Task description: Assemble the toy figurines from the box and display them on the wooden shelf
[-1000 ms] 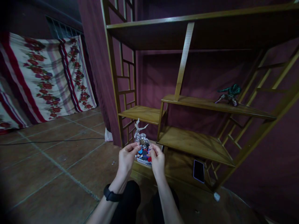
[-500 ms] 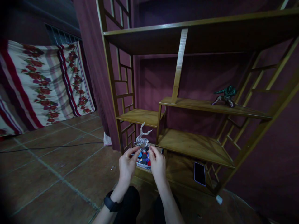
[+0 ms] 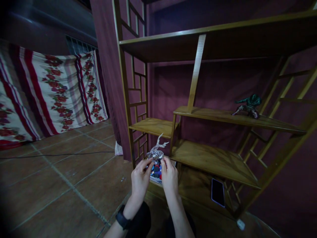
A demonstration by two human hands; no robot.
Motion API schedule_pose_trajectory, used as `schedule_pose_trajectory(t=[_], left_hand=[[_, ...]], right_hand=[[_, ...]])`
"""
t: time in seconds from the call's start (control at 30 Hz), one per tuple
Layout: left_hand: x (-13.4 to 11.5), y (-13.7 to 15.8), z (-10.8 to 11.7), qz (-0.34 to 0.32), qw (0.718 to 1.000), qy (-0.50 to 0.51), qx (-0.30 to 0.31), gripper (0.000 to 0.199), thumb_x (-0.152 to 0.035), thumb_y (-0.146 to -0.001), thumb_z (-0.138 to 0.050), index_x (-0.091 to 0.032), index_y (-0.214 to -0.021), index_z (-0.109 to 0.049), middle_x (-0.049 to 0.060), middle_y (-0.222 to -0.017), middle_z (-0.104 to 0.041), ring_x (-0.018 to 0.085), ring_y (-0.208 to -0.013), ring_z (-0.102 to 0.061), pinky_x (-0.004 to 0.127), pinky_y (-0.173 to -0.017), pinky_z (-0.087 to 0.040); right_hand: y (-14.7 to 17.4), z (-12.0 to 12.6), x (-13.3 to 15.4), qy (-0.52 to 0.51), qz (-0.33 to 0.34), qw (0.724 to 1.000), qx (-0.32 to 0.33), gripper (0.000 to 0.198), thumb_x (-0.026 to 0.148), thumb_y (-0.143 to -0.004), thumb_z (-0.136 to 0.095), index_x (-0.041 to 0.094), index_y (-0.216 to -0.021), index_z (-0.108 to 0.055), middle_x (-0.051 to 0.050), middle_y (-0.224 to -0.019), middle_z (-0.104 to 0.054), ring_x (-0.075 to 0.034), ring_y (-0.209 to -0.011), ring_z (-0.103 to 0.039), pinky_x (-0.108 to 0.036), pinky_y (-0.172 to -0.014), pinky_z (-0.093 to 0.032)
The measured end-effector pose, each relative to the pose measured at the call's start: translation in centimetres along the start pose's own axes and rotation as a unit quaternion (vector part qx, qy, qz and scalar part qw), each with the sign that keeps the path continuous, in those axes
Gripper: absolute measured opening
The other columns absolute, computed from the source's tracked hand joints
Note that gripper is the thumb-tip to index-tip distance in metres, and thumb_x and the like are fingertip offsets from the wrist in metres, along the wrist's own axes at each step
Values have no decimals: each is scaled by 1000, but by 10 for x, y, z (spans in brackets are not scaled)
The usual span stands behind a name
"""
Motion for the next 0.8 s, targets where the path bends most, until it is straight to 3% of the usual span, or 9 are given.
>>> schedule_pose_trajectory(t=[0.2, 0.5, 0.8], left_hand=[[-3, 1, 0, -9, 999, -41, 0, 17, -29, -78, -61, -26, -92, -71, 6, -93, -69, 21, -87, -62, 32, -82, -44], [8, 3, -4, 25, 999, 25, 5, 14, -29, -77, -62, -23, -86, -71, 6, -88, -70, 20, -83, -63, 31, -79, -46], [-23, 14, -9, -82, 993, -73, 32, 19, -24, -82, -56, -24, -97, -68, 5, -92, -68, 18, -85, -63, 29, -78, -47]], right_hand=[[0, 2, 6, 11, 19, 1000, -10, 35, 39, -90, -36, 19, -98, -63, -9, -93, -69, -18, -72, -64, -28, -66, -48], [3, 2, -6, 0, -11, 1000, -4, 36, 41, -90, -35, 19, -96, -62, -8, -87, -69, -16, -62, -61, -26, -59, -46], [3, -15, -31, -150, -103, 983, 24, 39, 51, -85, -39, 18, -88, -60, -2, -69, -65, -13, -48, -55, -23, -46, -46]])
Point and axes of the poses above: each hand's wrist, its own y-axis away from the middle knuckle, its own z-axis out of the back of the hand, x = y × z, the point moved 10 cm from there along -y, towards the middle knuckle
